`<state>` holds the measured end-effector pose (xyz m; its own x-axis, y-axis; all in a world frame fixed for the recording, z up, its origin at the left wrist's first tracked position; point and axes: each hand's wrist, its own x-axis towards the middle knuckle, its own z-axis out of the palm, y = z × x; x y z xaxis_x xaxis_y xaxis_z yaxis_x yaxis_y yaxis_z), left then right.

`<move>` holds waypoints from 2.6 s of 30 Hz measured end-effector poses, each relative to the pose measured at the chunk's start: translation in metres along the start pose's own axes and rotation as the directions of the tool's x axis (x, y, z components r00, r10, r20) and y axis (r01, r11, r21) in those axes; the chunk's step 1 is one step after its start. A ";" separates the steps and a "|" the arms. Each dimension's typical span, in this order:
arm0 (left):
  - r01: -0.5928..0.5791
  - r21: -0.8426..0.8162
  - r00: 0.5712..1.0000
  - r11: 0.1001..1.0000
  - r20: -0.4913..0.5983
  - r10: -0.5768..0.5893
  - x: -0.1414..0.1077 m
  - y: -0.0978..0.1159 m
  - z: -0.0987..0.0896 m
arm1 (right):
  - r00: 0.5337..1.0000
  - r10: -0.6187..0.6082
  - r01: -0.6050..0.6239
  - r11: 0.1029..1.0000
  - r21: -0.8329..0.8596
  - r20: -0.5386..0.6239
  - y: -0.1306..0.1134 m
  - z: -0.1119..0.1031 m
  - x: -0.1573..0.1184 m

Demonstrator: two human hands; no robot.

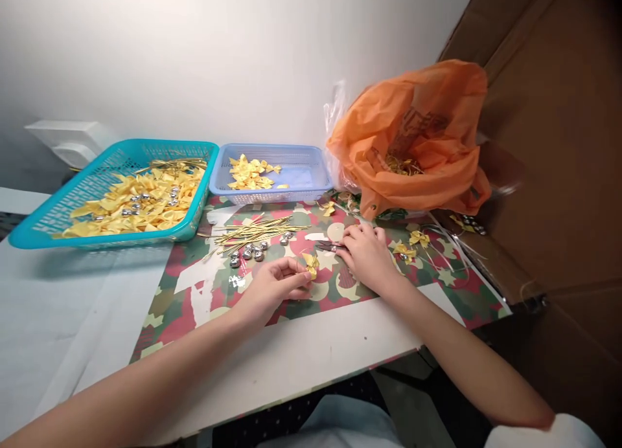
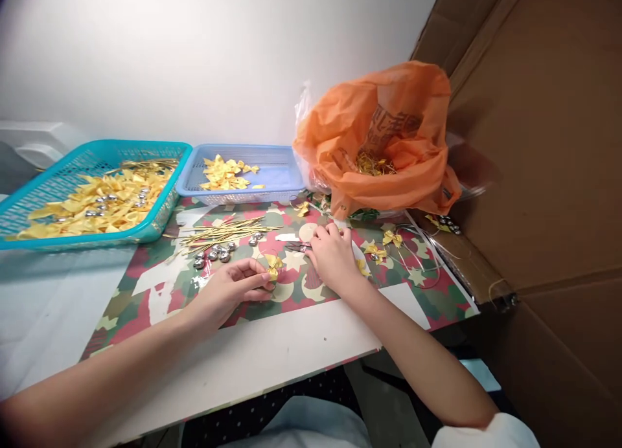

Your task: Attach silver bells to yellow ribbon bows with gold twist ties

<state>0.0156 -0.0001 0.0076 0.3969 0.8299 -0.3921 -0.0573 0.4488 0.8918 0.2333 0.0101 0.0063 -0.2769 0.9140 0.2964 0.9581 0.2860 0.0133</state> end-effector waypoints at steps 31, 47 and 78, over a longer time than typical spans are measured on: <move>-0.212 0.053 0.968 0.976 -0.123 0.217 -0.007 -0.014 0.002 | 0.906 -0.322 0.393 0.882 0.262 -0.276 -0.002 -0.010 -0.018; -0.220 0.089 0.964 0.971 -0.134 0.231 -0.006 -0.018 0.002 | 0.879 -0.369 0.432 0.884 0.177 -0.302 -0.008 -0.011 -0.020; -0.298 0.073 0.948 0.952 -0.089 0.304 -0.007 -0.017 0.002 | 0.970 0.225 -0.192 0.478 0.857 0.092 -0.017 -0.010 -0.024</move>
<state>0.0158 -0.0141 -0.0049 0.2774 0.9531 -0.1209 -0.1065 0.1556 0.9821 0.2249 -0.0196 0.0084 -0.0597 0.9774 0.2028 0.4493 0.2078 -0.8689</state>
